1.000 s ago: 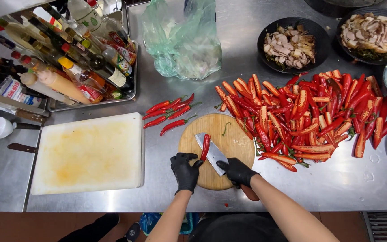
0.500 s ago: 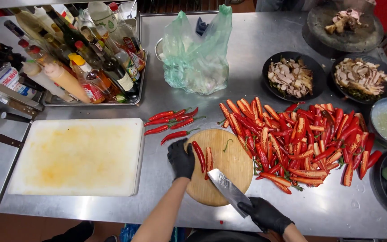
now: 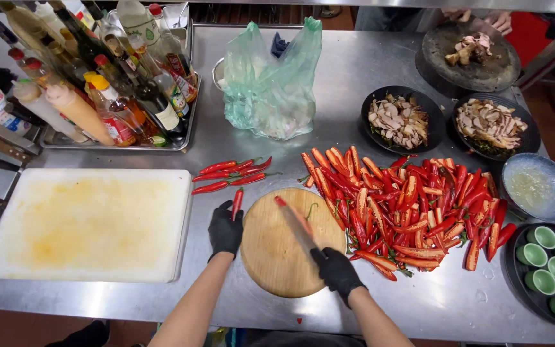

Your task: The person slices red chili peppers lengthwise on a round wooden cutting board using a large knife. They wear black gloves and work at a stainless steel counter, placing the cut peppers into a pile. Other ingredients and condiments are visible in the background.

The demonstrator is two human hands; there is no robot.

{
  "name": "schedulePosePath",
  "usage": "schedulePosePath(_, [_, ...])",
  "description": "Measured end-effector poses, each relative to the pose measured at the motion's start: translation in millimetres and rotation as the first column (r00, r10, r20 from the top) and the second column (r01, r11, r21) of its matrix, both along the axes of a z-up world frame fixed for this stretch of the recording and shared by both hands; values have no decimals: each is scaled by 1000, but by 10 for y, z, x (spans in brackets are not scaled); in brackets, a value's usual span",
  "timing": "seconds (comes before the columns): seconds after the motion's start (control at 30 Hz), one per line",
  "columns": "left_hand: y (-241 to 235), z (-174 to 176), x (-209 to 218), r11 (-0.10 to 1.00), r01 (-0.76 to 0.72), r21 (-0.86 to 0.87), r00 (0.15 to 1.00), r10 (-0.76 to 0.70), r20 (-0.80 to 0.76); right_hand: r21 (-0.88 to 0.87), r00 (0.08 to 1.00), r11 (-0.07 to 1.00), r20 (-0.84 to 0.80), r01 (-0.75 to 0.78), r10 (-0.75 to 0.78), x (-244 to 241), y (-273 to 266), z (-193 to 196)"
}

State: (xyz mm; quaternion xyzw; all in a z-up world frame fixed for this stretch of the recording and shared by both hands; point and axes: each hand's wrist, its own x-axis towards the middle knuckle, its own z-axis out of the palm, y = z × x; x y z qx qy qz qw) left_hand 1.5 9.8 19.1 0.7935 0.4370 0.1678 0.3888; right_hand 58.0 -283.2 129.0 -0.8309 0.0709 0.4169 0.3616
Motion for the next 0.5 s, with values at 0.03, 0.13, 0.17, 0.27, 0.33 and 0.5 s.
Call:
schedulePosePath(0.03, [-143,-41,-27,1000,-10,-4,1000,10,-4,-4,1000,1000,-4,-10,10,123,-113,-218])
schedulePosePath(0.13, [-579,10,-127,933,297,203,925,-334,180,-187,923,978,353,-89,151,324,-346,-715])
schedulePosePath(0.17, [-727,151,-142,870,406,278,892,-444,84,-167,838,980,516,-105,177,300,-357,-765])
schedulePosePath(0.27, [-908,-218,-127,759,504,412,846,-530,-59,-229,711,944,621,-238,330,241,-202,-727])
schedulePosePath(0.33, [-932,-475,-108,715,504,484,845,-525,-103,-303,686,890,567,-341,456,209,-87,-642])
schedulePosePath(0.5, [-919,-605,-73,757,518,398,850,-506,-142,-472,647,706,314,-528,694,267,6,-813])
